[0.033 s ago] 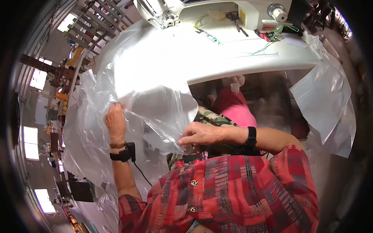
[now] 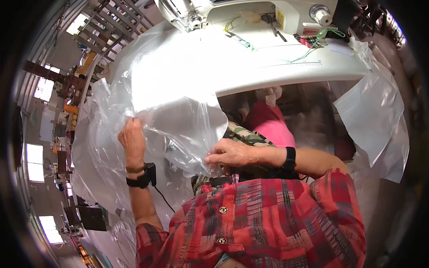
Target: Using an industrial sewing machine to join large white synthetic sheets.
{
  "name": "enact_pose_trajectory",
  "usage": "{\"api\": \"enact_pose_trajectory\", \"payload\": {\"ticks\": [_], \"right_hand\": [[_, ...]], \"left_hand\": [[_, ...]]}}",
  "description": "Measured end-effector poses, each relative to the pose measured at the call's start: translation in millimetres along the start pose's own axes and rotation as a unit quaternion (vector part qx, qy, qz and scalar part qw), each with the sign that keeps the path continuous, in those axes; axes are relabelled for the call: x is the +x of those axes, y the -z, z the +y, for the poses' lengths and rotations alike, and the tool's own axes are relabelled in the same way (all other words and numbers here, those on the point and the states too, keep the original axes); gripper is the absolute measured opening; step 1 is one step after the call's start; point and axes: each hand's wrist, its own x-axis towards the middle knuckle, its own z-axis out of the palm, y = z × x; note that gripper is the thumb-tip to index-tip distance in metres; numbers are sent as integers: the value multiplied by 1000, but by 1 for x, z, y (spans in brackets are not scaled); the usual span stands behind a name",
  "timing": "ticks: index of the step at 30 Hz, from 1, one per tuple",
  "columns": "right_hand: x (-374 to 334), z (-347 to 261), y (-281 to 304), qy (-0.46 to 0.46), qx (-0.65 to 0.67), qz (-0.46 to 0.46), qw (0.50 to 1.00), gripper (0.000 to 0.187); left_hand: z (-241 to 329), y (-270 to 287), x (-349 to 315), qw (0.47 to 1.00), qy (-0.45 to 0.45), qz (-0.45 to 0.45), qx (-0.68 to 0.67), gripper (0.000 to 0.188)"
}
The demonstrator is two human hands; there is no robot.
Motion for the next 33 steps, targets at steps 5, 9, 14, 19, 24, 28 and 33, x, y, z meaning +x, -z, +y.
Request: {"api": "enact_pose_trajectory", "payload": {"ticks": [5, 9, 14, 19, 24, 28, 33], "right_hand": [[-4, -5, -5, 63, -164, 155, 972, 32], [2, -5, -11, 140, -288, 149, 936, 33], [0, -8, -7, 120, -339, 106, 927, 35], [15, 26, 36, 160, -102, 433, 881, 23], [52, 72, 61, 133, -66, 513, 845, 31], [50, 67, 53, 124, -112, 367, 915, 30], [2, 2, 2, 263, -163, 231, 922, 23]], "left_hand": [[108, 68, -12, 957, -108, 61, -264, 16], [139, 43, -24, 903, -52, -104, -415, 31], [138, 3, -32, 840, 60, -152, -518, 12], [138, 5, -45, 824, 96, -131, -543, 11], [132, 34, -44, 855, 102, -130, -492, 6], [110, 67, -29, 900, 60, -61, -427, 5], [103, 93, -19, 913, -5, -72, -402, 6]]}}
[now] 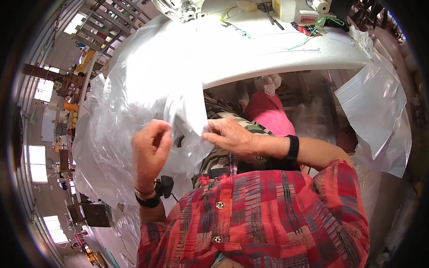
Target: Using an industrial sewing machine to join large white synthetic sheets.
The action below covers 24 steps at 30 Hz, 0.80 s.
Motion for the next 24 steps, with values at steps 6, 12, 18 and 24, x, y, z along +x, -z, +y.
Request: {"api": "enact_pose_trajectory", "payload": {"ticks": [6, 12, 18, 24], "right_hand": [[-15, -23, -9, -25, 20, -56, 998, 23], [-20, -22, -20, 73, -156, -86, 981, 19], [-14, -16, -27, 199, -328, -110, 917, 15], [14, -26, -11, 271, -385, -223, 854, 12]], "left_hand": [[-8, -42, -11, 987, 10, -74, -139, 2], [-16, -60, -23, 988, -2, -48, -145, 2], [-25, -64, -28, 978, 31, -38, -203, 8], [-40, -72, -41, 940, 168, -25, -295, 11]]}}
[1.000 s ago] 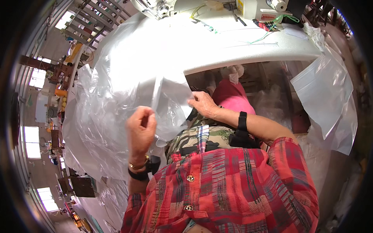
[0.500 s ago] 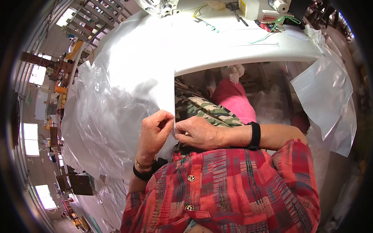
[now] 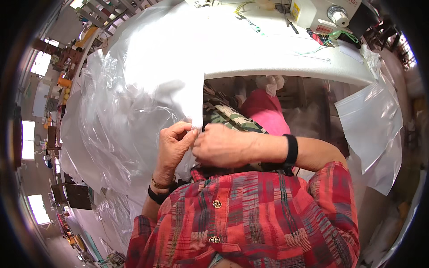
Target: Using an industrial sewing machine to join large white synthetic sheets.
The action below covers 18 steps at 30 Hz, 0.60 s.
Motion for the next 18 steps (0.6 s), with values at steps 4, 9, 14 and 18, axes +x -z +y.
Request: {"api": "enact_pose_trajectory", "payload": {"ticks": [4, 9, 14, 18], "right_hand": [[-1, 59, 40, -121, -82, 160, 976, 14], [10, 139, 52, -289, -152, 93, 941, 27], [-7, 210, 40, -91, -354, 133, 921, 32], [-5, 198, 49, -92, -512, 26, 853, 34]], "left_hand": [[13, -8, -5, 1000, -7, 25, 2, 22], [25, -6, -18, 992, -21, 39, 122, 37], [21, -13, -16, 983, -76, -5, 166, 36], [21, -19, 3, 975, -146, -42, 161, 36]]}}
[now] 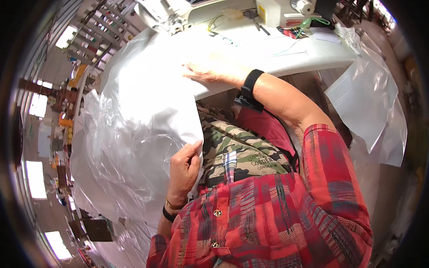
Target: Using an industrial sewing machine to join large white synthetic sheets.
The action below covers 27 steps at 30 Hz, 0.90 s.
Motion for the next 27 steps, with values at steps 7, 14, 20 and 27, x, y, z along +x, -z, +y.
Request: {"api": "enact_pose_trajectory", "payload": {"ticks": [7, 14, 20, 27], "right_hand": [[32, 5, 7, -164, 306, -84, 934, 46], [30, -3, 15, -185, 360, -65, 912, 46], [28, -4, 8, -195, 333, -43, 922, 39], [30, 0, 2, -202, 376, -47, 903, 27]], "left_hand": [[-10, 0, 29, 996, -38, -2, 86, 26], [-20, 20, 84, 986, -92, 33, 137, 19], [-23, 24, 140, 981, -83, 50, 165, 20], [-46, 19, 205, 962, -78, 66, 253, 27]]}}
